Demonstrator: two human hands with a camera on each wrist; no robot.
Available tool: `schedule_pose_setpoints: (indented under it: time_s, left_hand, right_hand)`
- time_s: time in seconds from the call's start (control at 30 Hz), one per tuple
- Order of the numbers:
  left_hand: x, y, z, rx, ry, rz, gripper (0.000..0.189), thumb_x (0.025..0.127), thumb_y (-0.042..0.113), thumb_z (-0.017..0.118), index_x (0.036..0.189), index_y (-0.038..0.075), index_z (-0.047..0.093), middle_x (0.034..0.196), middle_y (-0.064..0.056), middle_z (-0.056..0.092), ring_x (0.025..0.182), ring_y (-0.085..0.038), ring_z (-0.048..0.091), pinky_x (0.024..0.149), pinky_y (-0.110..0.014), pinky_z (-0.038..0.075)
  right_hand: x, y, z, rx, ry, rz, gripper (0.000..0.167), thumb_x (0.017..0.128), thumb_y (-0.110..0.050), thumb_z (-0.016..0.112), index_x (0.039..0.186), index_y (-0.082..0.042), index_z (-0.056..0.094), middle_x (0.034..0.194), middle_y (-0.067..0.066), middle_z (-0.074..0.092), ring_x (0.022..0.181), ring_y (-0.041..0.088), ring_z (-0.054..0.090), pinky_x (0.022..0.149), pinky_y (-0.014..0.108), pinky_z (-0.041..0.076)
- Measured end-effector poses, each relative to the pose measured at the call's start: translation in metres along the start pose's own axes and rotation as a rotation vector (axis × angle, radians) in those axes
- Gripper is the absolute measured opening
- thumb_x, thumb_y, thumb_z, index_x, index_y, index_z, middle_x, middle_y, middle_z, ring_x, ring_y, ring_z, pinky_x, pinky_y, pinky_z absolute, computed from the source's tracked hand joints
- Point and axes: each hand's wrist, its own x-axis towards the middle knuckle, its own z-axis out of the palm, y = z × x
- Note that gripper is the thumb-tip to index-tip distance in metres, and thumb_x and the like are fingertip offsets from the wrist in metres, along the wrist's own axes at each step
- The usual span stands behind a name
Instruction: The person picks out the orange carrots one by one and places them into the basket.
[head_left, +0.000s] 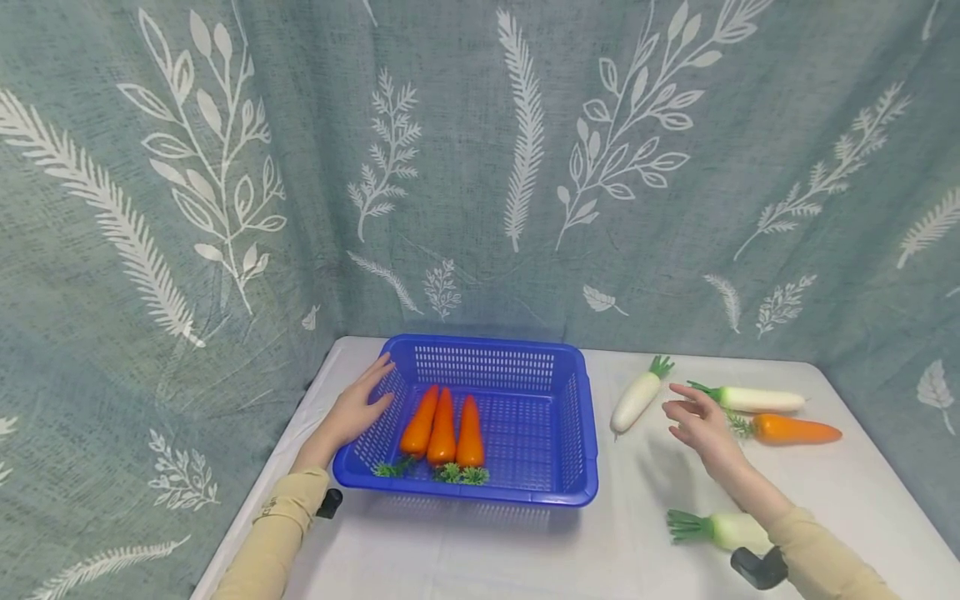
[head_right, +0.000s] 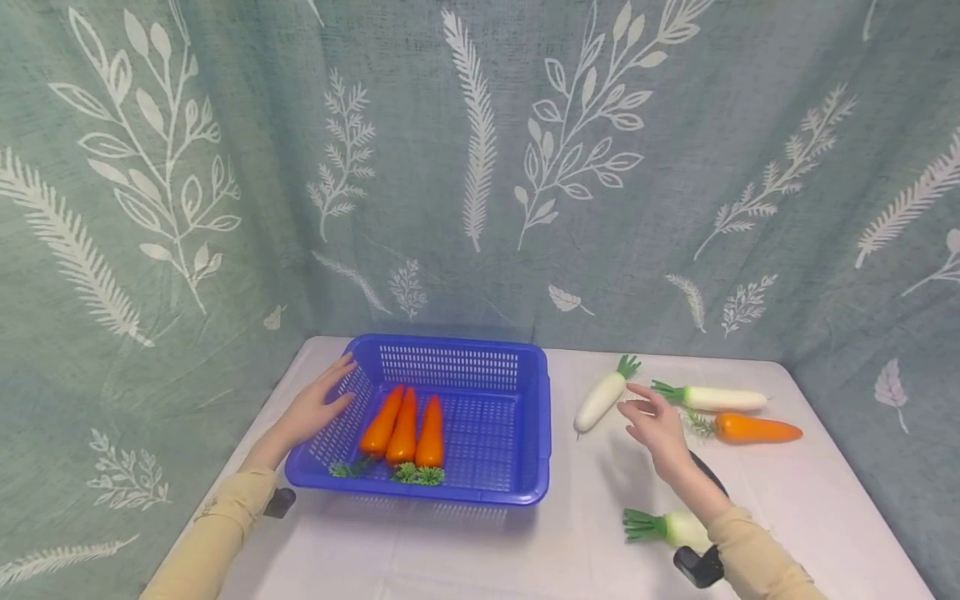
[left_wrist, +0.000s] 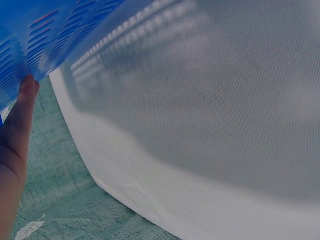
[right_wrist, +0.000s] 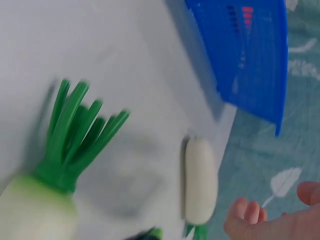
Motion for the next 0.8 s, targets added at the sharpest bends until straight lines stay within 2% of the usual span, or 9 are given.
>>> schedule_pose_setpoints:
  time_s: [0.1, 0.23, 0.33, 0.4, 0.47, 0.57, 0.63, 0.7, 0.8]
  left_hand:
    - [0.0, -0.001, -0.001, -0.004, 0.002, -0.002, 0.053, 0.093, 0.008, 0.053, 0.142, -0.004, 0.037, 0.155, -0.02, 0.024, 0.139, -0.043, 0.028, 0.112, -0.059, 0.025]
    - [0.0, -0.002, -0.001, -0.001, 0.006, 0.003, 0.053, 0.093, 0.008, 0.053, 0.142, -0.005, 0.037, 0.155, -0.02, 0.025, 0.139, -0.043, 0.028, 0.112, -0.058, 0.025]
    - [0.0, -0.002, 0.0, 0.004, 0.009, 0.007, 0.053, 0.093, 0.008, 0.053, 0.142, -0.005, 0.037, 0.155, -0.02, 0.025, 0.139, -0.043, 0.028, 0.112, -0.058, 0.025]
    - [0.0, -0.003, 0.0, 0.005, 0.01, 0.008, 0.053, 0.093, 0.008, 0.053, 0.142, -0.005, 0.037, 0.155, -0.02, 0.025, 0.139, -0.043, 0.029, 0.112, -0.058, 0.025]
    - [-0.001, -0.003, 0.0, 0.004, 0.009, 0.005, 0.053, 0.093, 0.008, 0.053, 0.142, -0.004, 0.037, 0.155, -0.02, 0.025, 0.139, -0.043, 0.029, 0.112, -0.058, 0.025]
    - [-0.001, -0.003, 0.0, -0.001, 0.008, 0.001, 0.053, 0.093, 0.008, 0.053, 0.142, -0.004, 0.037, 0.155, -0.02, 0.025, 0.139, -0.043, 0.028, 0.112, -0.058, 0.025]
    - [-0.001, -0.002, 0.0, -0.003, 0.008, -0.002, 0.053, 0.094, 0.008, 0.053, 0.143, -0.004, 0.037, 0.155, -0.019, 0.024, 0.139, -0.043, 0.028, 0.112, -0.058, 0.025]
    - [-0.001, -0.002, -0.001, -0.004, 0.008, -0.002, 0.053, 0.094, 0.008, 0.053, 0.143, -0.004, 0.037, 0.155, -0.019, 0.024, 0.14, -0.042, 0.028, 0.112, -0.058, 0.025]
    - [-0.001, -0.002, -0.001, -0.002, 0.01, -0.001, 0.053, 0.093, 0.008, 0.053, 0.142, -0.004, 0.037, 0.155, -0.019, 0.024, 0.14, -0.042, 0.028, 0.112, -0.058, 0.025]
  right_hand:
    - [0.003, 0.004, -0.009, -0.012, 0.039, 0.032, 0.062, 0.097, -0.025, 0.052, 0.148, -0.002, 0.025, 0.127, 0.009, 0.047, 0.088, -0.009, 0.051, 0.091, 0.022, 0.051]
    - [0.007, 0.01, -0.021, -0.027, 0.112, 0.065, 0.063, 0.097, -0.026, 0.051, 0.149, -0.002, 0.024, 0.135, 0.015, 0.042, 0.096, -0.001, 0.05, 0.102, 0.036, 0.046]
    - [0.011, 0.015, -0.031, -0.011, 0.173, 0.092, 0.065, 0.096, -0.026, 0.051, 0.149, -0.002, 0.022, 0.134, 0.016, 0.042, 0.102, 0.006, 0.051, 0.102, 0.036, 0.046]
    - [0.013, 0.018, -0.036, -0.008, 0.219, 0.114, 0.065, 0.096, -0.027, 0.049, 0.15, -0.003, 0.02, 0.135, 0.018, 0.041, 0.106, 0.011, 0.05, 0.096, 0.029, 0.051]
    - [0.014, 0.021, -0.042, 0.004, 0.263, 0.131, 0.066, 0.096, -0.026, 0.048, 0.151, -0.004, 0.019, 0.139, 0.023, 0.038, 0.116, 0.024, 0.049, 0.084, 0.019, 0.053]
    - [0.017, 0.025, -0.05, 0.025, 0.335, 0.163, 0.067, 0.096, -0.027, 0.047, 0.151, -0.003, 0.018, 0.146, 0.03, 0.029, 0.123, 0.035, 0.043, 0.065, 0.008, 0.05]
    - [0.018, 0.027, -0.056, 0.05, 0.373, 0.189, 0.067, 0.095, -0.026, 0.047, 0.151, -0.003, 0.018, 0.15, 0.031, 0.024, 0.113, 0.031, 0.052, 0.06, 0.008, 0.049]
    - [0.019, 0.029, -0.062, 0.043, 0.403, 0.223, 0.068, 0.094, -0.028, 0.047, 0.151, -0.004, 0.017, 0.151, 0.031, 0.022, 0.095, 0.019, 0.058, 0.059, 0.009, 0.049]
    - [0.021, 0.033, -0.07, 0.017, 0.449, 0.258, 0.068, 0.093, -0.029, 0.046, 0.151, -0.004, 0.019, 0.148, 0.031, 0.027, 0.066, 0.001, 0.052, 0.057, 0.012, 0.05]
